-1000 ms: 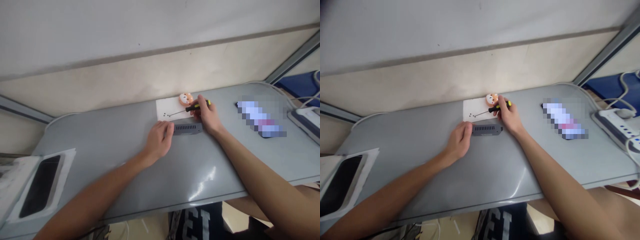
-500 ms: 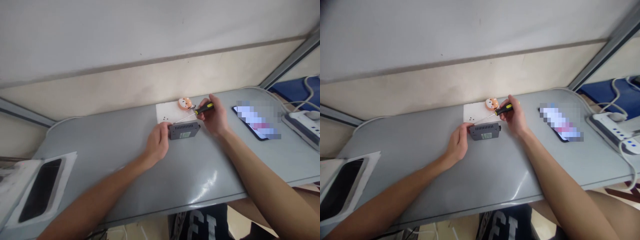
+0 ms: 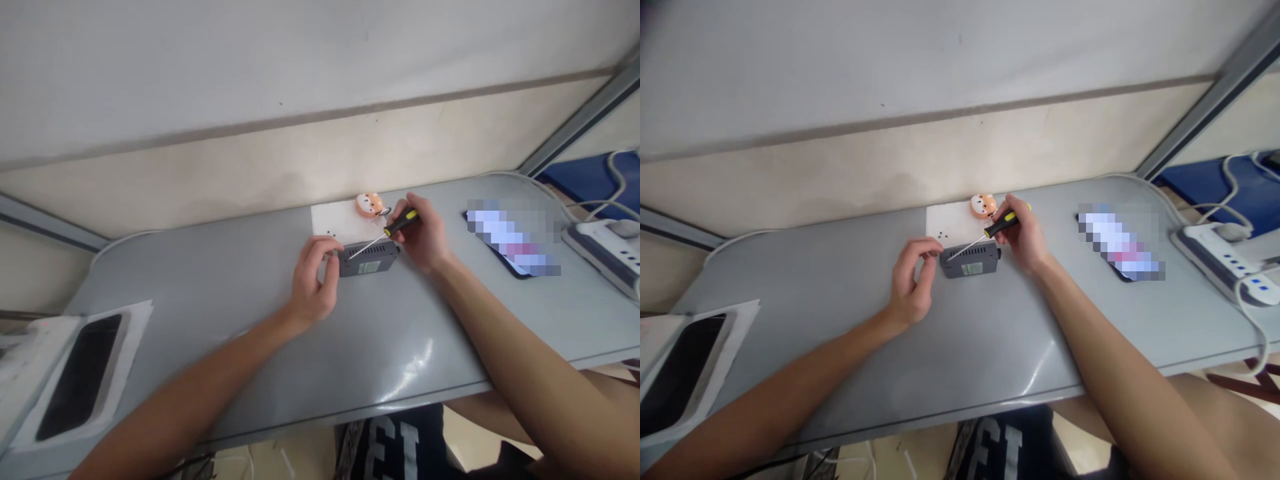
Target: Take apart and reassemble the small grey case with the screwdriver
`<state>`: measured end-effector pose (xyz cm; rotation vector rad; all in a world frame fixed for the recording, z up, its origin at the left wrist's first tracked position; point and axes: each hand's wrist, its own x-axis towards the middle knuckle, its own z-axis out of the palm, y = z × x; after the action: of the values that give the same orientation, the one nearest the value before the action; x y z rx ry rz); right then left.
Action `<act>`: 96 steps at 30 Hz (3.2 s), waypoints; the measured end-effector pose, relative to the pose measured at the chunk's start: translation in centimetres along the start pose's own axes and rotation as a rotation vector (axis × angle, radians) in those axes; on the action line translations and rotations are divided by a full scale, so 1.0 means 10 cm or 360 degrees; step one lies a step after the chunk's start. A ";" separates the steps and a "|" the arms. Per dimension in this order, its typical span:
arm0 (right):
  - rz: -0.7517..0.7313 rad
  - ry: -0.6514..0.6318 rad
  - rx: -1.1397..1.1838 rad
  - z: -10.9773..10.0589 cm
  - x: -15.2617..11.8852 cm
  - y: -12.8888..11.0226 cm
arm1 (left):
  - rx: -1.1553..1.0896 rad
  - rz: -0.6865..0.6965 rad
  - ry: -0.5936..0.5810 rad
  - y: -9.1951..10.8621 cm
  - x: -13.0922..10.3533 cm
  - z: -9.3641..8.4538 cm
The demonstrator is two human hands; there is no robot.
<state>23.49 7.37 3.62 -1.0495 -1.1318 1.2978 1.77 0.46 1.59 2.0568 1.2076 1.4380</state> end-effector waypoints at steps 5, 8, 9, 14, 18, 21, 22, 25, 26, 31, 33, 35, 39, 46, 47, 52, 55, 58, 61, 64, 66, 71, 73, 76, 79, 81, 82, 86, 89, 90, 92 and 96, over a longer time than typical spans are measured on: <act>0.0016 -0.0017 0.0061 -0.02 0.01 0.02 | -0.0008 0.0121 -0.0006 -0.01 -0.01 0.00; 0.0019 -0.0019 0.0129 -0.03 0.02 0.04 | 0.0025 0.0130 0.0007 0.02 0.00 -0.01; 0.0016 -0.0015 0.0134 -0.03 0.03 0.05 | 0.0042 0.0134 0.0009 0.03 0.01 -0.01; -0.0003 -0.0012 0.0064 -0.04 0.03 0.06 | 0.0099 0.0181 0.0004 0.05 0.02 -0.02; -0.0025 -0.0011 0.0018 -0.04 0.03 0.04 | 0.0151 0.0214 0.0020 0.01 0.00 0.00; -0.0012 0.0049 0.0098 -0.04 0.05 0.05 | 0.0300 0.0295 0.0053 -0.03 -0.04 0.02; -0.0010 0.0082 0.0116 -0.05 0.06 0.07 | 0.0374 0.0332 0.0058 -0.04 -0.05 0.02; -0.0009 0.0168 0.0017 -0.05 0.09 0.14 | 0.0583 0.0408 0.0037 -0.05 -0.08 0.02; -0.0006 0.0171 -0.0054 -0.05 0.09 0.16 | 0.0627 0.0417 0.0025 -0.05 -0.09 0.01; -0.0003 0.0051 -0.0273 0.02 0.03 0.19 | 0.0662 0.0438 0.0018 -0.04 -0.10 0.01; 0.0005 0.0027 -0.0309 0.04 0.01 0.16 | 0.0629 0.0442 0.0022 -0.03 -0.10 0.02; 0.0014 0.0023 -0.0331 0.06 -0.01 0.15 | 0.0595 0.0418 0.0022 -0.03 -0.09 0.03; 0.0051 0.0077 -0.0271 0.04 0.02 0.18 | 0.0556 0.0370 0.0037 -0.02 -0.08 0.05; 0.0034 0.0275 0.0245 -0.12 0.13 0.17 | 0.0511 0.0182 0.0176 0.00 -0.02 0.01; 0.0031 0.0302 0.0323 -0.15 0.14 0.14 | 0.0490 0.0157 0.0191 0.00 -0.02 0.00; 0.0056 0.0266 0.0515 -0.20 0.14 0.02 | 0.0591 0.0226 0.0244 0.03 -0.05 0.00; 0.0053 0.0198 0.0558 -0.19 0.12 0.01 | 0.0651 0.0447 0.0145 0.06 -0.09 0.02; 0.0059 0.0190 0.0536 -0.18 0.11 0.02 | 0.0690 0.0642 -0.0009 0.07 -0.09 0.05; 0.0071 0.0197 0.0490 -0.18 0.11 0.03 | 0.0717 0.0711 -0.0087 0.06 -0.08 0.07; 0.0070 0.0194 0.0487 -0.18 0.12 0.04 | 0.0731 0.0718 -0.0072 0.03 -0.06 0.07; 0.0071 0.0195 0.0495 -0.19 0.12 0.05 | 0.0744 0.0734 -0.0060 0.01 -0.06 0.07; 0.0109 0.0204 0.0539 -0.20 0.13 0.08 | 0.0762 0.0721 -0.0077 -0.01 -0.06 0.06; 0.0114 0.0205 0.0567 -0.20 0.12 0.07 | 0.0759 0.0726 -0.0069 -0.02 -0.07 0.07; 0.0090 0.0205 0.0609 -0.20 0.12 0.07 | 0.0757 0.0758 -0.0080 -0.03 -0.07 0.07; 0.0070 0.0195 0.0625 -0.20 0.13 0.08 | 0.0771 0.0777 -0.0103 -0.03 -0.07 0.07; 0.0061 0.0174 0.0607 -0.21 0.14 0.09 | 0.0789 0.0778 -0.0121 -0.03 -0.07 0.06; 0.0062 0.0162 0.0594 -0.22 0.14 0.10 | 0.0800 0.0781 -0.0128 -0.02 -0.07 0.06; 0.0048 0.0198 0.0546 -0.24 0.15 0.09 | 0.0841 0.0796 -0.0149 0.01 -0.07 0.05; 0.0028 0.0313 0.0502 -0.23 0.16 0.09 | 0.0907 0.0781 -0.0208 0.02 -0.07 0.04; 0.0029 0.0350 0.0463 -0.22 0.16 0.10 | 0.0931 0.0780 -0.0228 0.02 -0.07 0.04; 0.0036 0.0367 0.0317 -0.16 0.14 0.12 | 0.0963 0.0808 -0.0228 0.02 -0.08 0.04; 0.0001 0.0144 -0.0138 0.00 0.07 0.20 | 0.0989 0.0954 -0.0165 0.02 -0.09 0.06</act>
<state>23.17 8.09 1.66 -1.1610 -1.1271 1.1989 2.30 -0.25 0.96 3.0796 1.1436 1.2409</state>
